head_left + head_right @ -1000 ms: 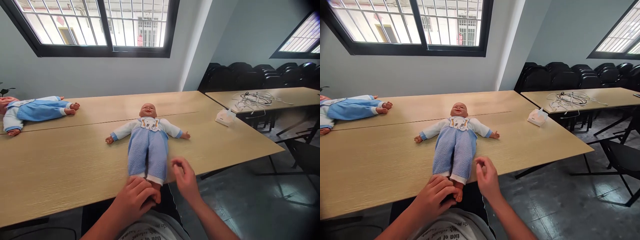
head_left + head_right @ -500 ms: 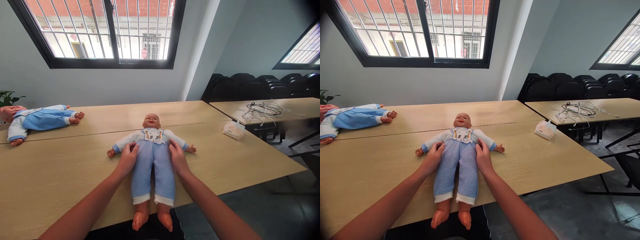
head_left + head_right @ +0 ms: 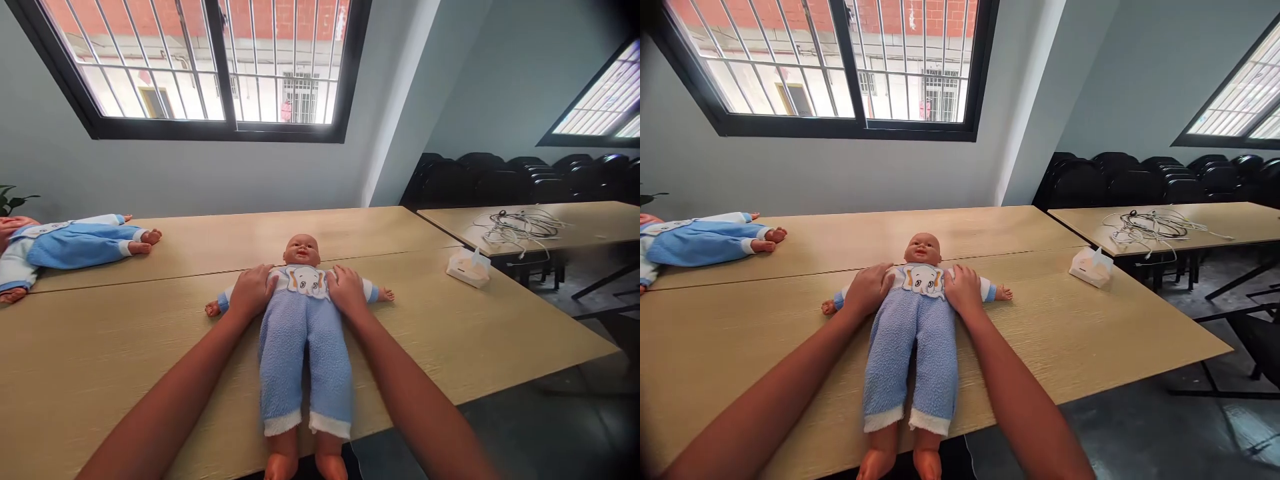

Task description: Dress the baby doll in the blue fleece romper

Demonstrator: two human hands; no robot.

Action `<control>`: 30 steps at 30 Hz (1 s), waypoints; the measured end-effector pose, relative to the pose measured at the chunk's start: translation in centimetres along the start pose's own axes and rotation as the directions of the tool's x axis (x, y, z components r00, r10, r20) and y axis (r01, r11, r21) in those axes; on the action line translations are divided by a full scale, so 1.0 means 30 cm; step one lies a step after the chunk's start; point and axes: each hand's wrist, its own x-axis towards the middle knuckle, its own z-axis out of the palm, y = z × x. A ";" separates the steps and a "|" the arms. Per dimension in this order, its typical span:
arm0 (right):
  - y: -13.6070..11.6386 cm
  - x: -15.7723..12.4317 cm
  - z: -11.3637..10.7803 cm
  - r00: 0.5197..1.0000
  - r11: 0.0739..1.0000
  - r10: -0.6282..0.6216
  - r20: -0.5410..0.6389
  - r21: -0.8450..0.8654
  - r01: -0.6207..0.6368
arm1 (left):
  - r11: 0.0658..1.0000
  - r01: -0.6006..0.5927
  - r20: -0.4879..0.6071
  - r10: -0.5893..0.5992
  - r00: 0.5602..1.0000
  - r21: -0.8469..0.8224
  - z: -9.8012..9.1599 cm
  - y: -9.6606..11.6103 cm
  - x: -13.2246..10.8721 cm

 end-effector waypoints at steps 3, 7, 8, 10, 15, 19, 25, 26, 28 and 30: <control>-0.036 -0.046 -0.003 0.986 0.980 -0.165 0.009 0.117 0.163 | 0.972 -0.172 -0.008 0.173 0.985 -0.161 0.000 0.027 -0.058; -0.090 -0.182 -0.059 0.950 0.919 -0.311 0.001 0.256 0.300 | 0.934 -0.033 -0.015 0.029 0.999 -0.356 0.040 0.076 -0.241; -0.102 -0.221 -0.081 0.911 0.874 -0.412 0.012 0.288 0.391 | 0.918 0.033 0.011 -0.031 0.999 -0.396 0.055 0.082 -0.293; -0.130 -0.292 -0.117 0.743 0.722 -0.662 0.099 0.348 0.598 | 0.872 0.112 0.078 -0.085 0.993 -0.476 0.085 0.082 -0.378; -0.189 -0.355 -0.107 0.671 0.707 -0.704 0.232 0.307 0.636 | 0.859 0.070 0.137 0.000 0.991 -0.507 0.135 0.052 -0.335; -0.187 -0.282 -0.047 0.865 0.874 -0.478 0.154 0.180 0.451 | 0.879 -0.094 0.161 0.190 0.969 -0.467 0.169 0.035 -0.059; -0.025 0.006 -0.010 0.972 0.972 -0.233 0.019 -0.039 0.233 | 0.950 -0.153 0.210 0.214 0.954 -0.272 0.144 0.028 0.306; 0.024 0.071 -0.010 0.978 0.976 -0.207 0.005 -0.075 0.206 | 0.962 -0.147 0.179 0.191 0.965 -0.231 0.133 0.013 0.319; 0.135 0.209 -0.020 0.986 0.975 -0.167 -0.016 -0.151 0.162 | 0.983 -0.144 0.077 0.153 0.985 -0.112 0.119 -0.036 0.300; 0.257 0.346 -0.045 0.991 0.967 -0.129 -0.023 -0.226 0.121 | 0.993 -0.110 -0.006 0.110 0.994 -0.031 0.126 -0.109 0.243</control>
